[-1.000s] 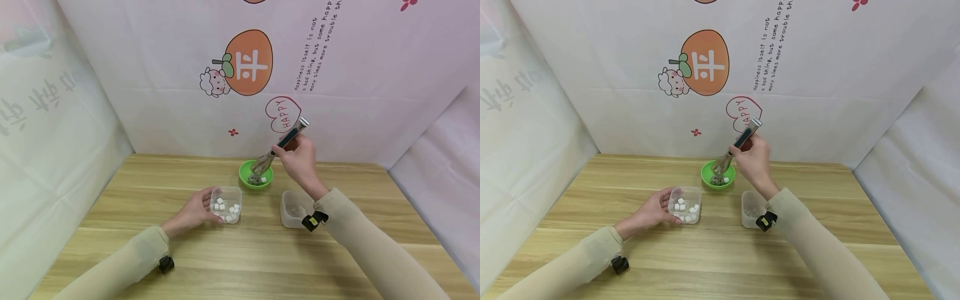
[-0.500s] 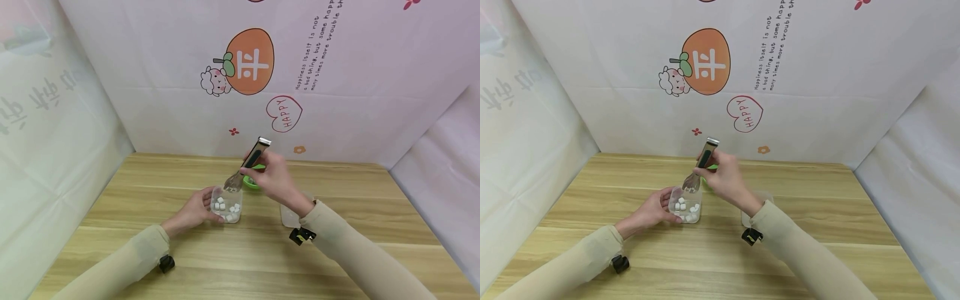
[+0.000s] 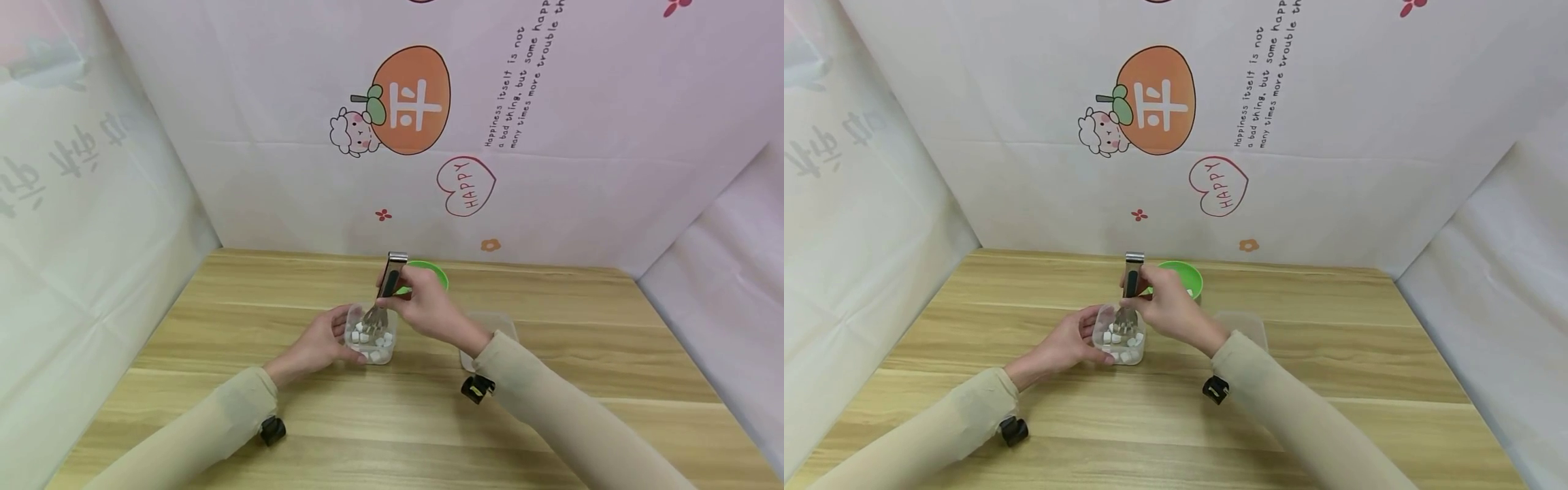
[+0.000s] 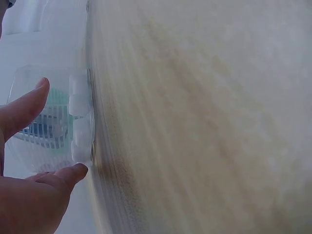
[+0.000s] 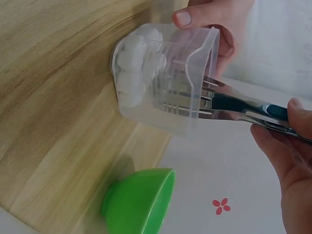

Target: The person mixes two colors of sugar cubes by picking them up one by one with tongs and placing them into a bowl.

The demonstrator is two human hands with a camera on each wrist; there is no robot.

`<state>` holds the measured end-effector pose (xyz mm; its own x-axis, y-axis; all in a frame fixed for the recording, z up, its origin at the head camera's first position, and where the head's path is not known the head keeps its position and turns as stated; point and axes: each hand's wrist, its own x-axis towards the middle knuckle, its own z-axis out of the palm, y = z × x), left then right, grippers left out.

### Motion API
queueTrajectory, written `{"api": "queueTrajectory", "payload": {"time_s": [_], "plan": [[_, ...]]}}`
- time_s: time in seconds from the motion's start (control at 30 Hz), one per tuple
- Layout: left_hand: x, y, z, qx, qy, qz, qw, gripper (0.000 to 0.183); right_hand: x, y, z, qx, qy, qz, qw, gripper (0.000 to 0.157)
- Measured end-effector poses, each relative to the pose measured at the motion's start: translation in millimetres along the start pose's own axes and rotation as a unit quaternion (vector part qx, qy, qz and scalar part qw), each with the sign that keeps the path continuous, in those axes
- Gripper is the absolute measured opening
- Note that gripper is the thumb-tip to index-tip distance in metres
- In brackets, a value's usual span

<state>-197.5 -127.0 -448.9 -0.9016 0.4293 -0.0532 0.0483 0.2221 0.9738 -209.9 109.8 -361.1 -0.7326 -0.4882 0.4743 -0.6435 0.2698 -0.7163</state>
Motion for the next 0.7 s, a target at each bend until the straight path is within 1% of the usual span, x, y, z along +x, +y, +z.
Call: {"api": "queueTrajectory", "payload": {"time_s": [0.13, 0.23, 0.47, 0.6, 0.7], "plan": [[-0.5, 1.4, 0.1, 0.002, 0.003, -0.004, 1.0000, 0.103, 1, 4, 0.5, -0.006, -0.023, 0.007, 1.000, 0.024], [-0.9, 1.8, 0.2, 0.000, 0.005, -0.008, 1.0000, 0.103, 3, 5, 0.4, -0.010, -0.031, 0.006, 0.999, 0.025], [-0.6, 1.7, 0.4, 0.008, 0.007, -0.008, 0.9999, 0.100, 8, 6, 2.5, -0.019, -0.032, -0.003, 0.999, 0.028], [-0.5, 2.6, 1.1, 0.011, 0.009, -0.013, 0.9998, 0.100, 10, 6, 5.4, -0.016, -0.036, 0.011, 0.999, 0.026], [-0.5, 2.6, 1.2, 0.013, 0.007, -0.009, 0.9998, 0.100, 11, 6, 7.2, -0.021, -0.030, 0.024, 0.999, 0.024]]}}
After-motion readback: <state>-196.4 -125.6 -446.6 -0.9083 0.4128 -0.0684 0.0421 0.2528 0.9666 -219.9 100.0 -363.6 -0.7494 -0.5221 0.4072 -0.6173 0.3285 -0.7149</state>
